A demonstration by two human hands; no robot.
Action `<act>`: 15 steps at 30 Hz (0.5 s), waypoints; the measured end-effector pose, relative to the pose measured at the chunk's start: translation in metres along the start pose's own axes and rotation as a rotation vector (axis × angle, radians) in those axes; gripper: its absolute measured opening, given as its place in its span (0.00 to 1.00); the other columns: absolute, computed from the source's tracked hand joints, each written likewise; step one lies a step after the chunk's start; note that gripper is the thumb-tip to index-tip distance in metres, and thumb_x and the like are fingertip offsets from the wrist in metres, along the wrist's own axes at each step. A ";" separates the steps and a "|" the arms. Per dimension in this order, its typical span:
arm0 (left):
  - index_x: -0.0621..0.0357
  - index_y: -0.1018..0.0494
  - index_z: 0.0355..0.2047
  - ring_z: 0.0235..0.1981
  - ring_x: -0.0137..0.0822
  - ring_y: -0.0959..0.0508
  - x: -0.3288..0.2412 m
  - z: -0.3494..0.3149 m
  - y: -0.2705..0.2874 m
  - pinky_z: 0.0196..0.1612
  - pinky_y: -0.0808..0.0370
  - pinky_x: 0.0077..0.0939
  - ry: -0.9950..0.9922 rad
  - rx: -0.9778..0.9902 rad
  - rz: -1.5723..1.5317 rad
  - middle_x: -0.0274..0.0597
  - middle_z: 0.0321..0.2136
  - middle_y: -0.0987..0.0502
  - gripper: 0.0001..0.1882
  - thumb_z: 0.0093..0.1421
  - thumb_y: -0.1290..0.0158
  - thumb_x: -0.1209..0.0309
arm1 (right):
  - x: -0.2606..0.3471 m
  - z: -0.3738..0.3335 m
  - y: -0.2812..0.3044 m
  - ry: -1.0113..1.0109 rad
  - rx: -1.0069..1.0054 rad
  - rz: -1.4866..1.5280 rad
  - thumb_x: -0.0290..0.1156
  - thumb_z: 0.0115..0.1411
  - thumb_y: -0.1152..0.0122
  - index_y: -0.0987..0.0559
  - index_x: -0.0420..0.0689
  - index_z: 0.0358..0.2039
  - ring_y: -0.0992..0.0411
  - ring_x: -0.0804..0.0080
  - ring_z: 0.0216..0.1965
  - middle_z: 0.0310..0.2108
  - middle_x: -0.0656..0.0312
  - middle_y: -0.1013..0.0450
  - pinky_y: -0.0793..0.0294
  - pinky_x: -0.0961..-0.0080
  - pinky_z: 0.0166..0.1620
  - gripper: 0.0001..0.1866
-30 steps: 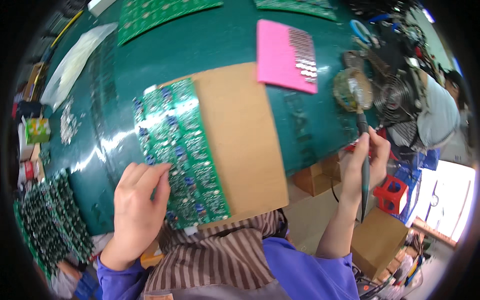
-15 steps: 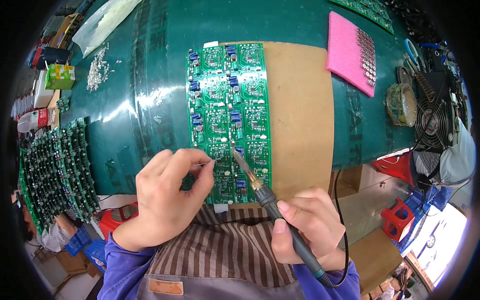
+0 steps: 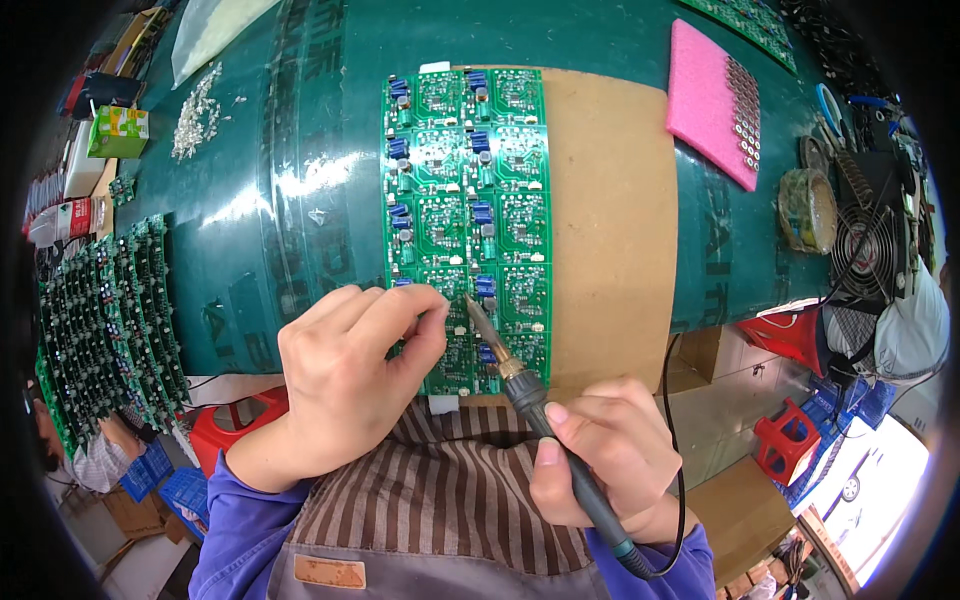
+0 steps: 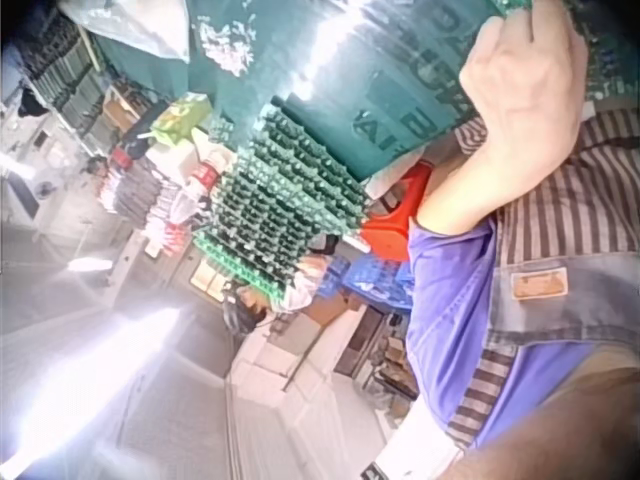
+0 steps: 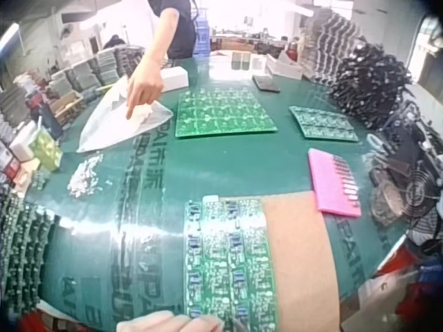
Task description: The person places a circuit board onto a cardboard sheet and solders electronic components onto the circuit boards using a soldering iron by hand.
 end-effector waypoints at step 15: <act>0.55 0.23 0.29 0.19 0.36 0.32 -0.005 -0.004 -0.001 0.22 0.33 0.29 -0.005 0.047 0.032 0.35 0.18 0.28 0.09 0.47 0.38 0.78 | 0.003 -0.001 0.000 -0.010 0.014 0.007 0.20 0.43 0.39 0.23 0.35 0.32 0.31 0.63 0.20 0.22 0.55 0.27 0.30 0.73 0.24 0.11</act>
Point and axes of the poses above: each hand's wrist, its own z-axis towards the middle knuckle, its own y-axis out of the back of the hand, x = y × z, the point moved 10 cm from there along z, towards the middle knuckle
